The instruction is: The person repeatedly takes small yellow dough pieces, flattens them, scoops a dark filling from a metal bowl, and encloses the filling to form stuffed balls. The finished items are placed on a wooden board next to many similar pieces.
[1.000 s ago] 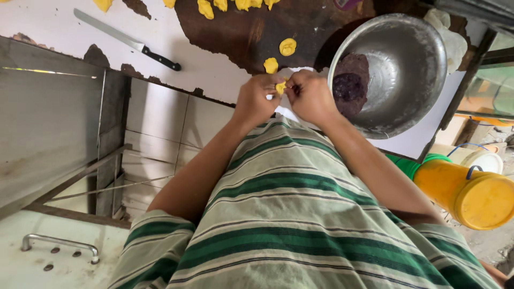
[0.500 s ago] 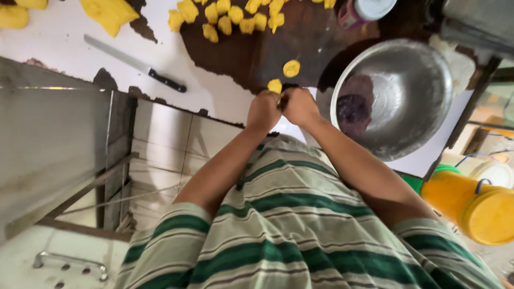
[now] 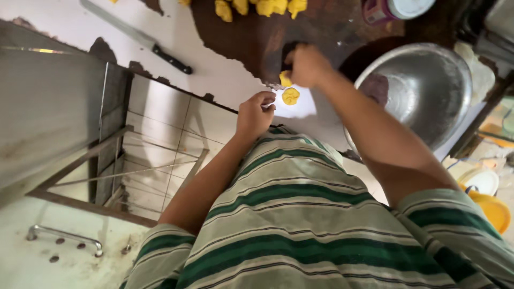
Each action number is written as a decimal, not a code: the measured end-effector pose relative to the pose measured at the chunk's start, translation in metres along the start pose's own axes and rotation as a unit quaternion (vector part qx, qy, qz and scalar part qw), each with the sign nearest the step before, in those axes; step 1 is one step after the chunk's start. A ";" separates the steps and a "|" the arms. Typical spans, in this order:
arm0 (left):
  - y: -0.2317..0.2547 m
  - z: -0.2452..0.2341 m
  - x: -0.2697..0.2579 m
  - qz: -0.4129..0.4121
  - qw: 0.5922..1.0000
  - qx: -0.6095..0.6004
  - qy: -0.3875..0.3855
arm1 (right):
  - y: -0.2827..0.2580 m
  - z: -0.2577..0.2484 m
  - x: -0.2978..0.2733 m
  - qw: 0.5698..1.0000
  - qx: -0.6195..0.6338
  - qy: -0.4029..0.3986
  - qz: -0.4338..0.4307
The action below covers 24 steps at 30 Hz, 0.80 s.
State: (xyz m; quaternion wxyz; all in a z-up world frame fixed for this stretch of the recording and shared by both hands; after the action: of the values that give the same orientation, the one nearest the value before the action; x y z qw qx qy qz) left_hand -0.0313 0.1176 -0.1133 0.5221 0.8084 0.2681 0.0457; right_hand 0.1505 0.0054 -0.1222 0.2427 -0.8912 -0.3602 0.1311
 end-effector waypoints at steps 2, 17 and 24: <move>-0.003 -0.009 0.002 -0.011 1.000 0.007 0.014 | -0.025 0.008 -0.010 0.994 -0.085 0.026 -0.067; 0.089 0.024 0.032 -0.012 0.913 -0.370 -0.170 | -0.031 -0.098 -0.111 0.810 0.515 0.130 0.247; 0.130 0.042 -0.002 0.071 0.975 -0.176 -0.114 | -0.056 -0.123 -0.150 0.848 0.384 0.259 0.257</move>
State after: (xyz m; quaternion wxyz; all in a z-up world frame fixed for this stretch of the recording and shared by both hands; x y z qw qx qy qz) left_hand 0.0316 0.0421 -0.0192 0.6783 0.7210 0.1368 0.0369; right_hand 0.0623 -0.1067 0.0204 0.6078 -0.7891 0.0363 0.0812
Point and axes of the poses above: each hand's wrist, its own x-axis towards the middle knuckle, its own z-axis out of the palm, y = z × x, the point moved 5 cm from there along x, towards the middle knuckle, and after that the axes turned 11 degrees about y, right-handed, at the moved point
